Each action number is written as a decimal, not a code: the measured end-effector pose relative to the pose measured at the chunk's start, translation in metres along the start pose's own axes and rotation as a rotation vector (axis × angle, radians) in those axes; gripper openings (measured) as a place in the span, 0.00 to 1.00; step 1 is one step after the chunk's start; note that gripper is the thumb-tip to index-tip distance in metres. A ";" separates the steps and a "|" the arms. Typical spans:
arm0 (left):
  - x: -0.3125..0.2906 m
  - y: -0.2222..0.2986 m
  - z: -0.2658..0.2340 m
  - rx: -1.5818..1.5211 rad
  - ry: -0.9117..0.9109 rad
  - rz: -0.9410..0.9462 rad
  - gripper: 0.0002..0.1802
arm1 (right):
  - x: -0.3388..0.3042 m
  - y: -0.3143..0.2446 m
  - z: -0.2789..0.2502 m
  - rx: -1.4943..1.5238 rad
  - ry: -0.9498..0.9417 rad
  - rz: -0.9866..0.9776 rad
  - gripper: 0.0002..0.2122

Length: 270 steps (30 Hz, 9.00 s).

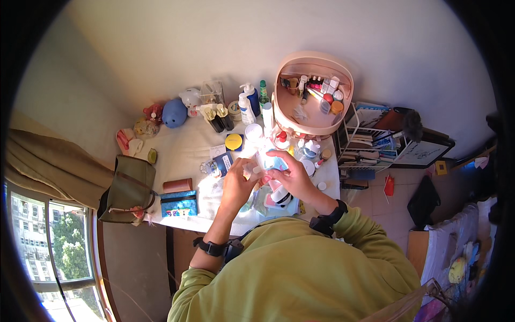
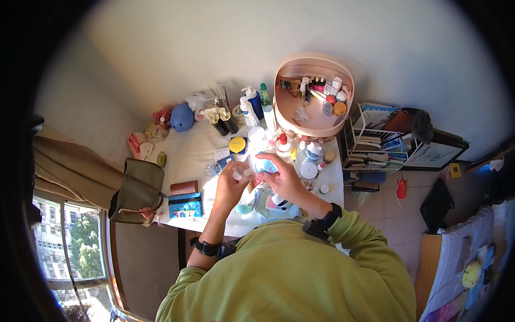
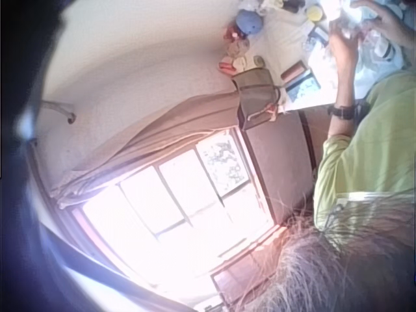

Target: The person stands at a cluttered table and repeatedly picks up small cosmetic bottles and tubes, opens them, wipes the caps and necks with a tissue, and places them into a pink rotating organizer. The person handles items one at a time, including tubes, pump bottles, and jars, and occasionally wipes the table surface.

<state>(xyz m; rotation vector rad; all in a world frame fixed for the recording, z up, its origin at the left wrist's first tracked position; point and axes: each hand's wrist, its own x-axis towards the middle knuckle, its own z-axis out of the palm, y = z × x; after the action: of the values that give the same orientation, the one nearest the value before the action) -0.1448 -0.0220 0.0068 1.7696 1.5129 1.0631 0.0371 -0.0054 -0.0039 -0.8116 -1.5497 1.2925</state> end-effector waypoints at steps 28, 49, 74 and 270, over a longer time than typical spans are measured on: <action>0.001 -0.055 -0.080 -1.227 0.359 -0.100 0.16 | 0.007 0.048 -0.047 0.286 0.247 0.283 0.13; -0.081 -0.128 -0.095 -1.390 0.456 -0.378 0.06 | 0.067 0.137 0.077 -0.099 -0.356 0.450 0.15; -0.030 -0.024 -0.023 -0.162 0.319 0.052 0.03 | 0.032 0.000 0.059 -0.280 -0.066 -0.236 0.06; 0.297 -0.032 0.295 0.257 -0.411 0.258 0.38 | -0.122 0.113 -0.224 1.185 0.655 0.016 0.16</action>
<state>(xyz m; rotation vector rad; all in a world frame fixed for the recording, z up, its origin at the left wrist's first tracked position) 0.1022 0.2951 -0.1125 2.2434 1.2289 0.5793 0.2812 -0.0106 -0.1395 -0.3672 -0.1315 1.4512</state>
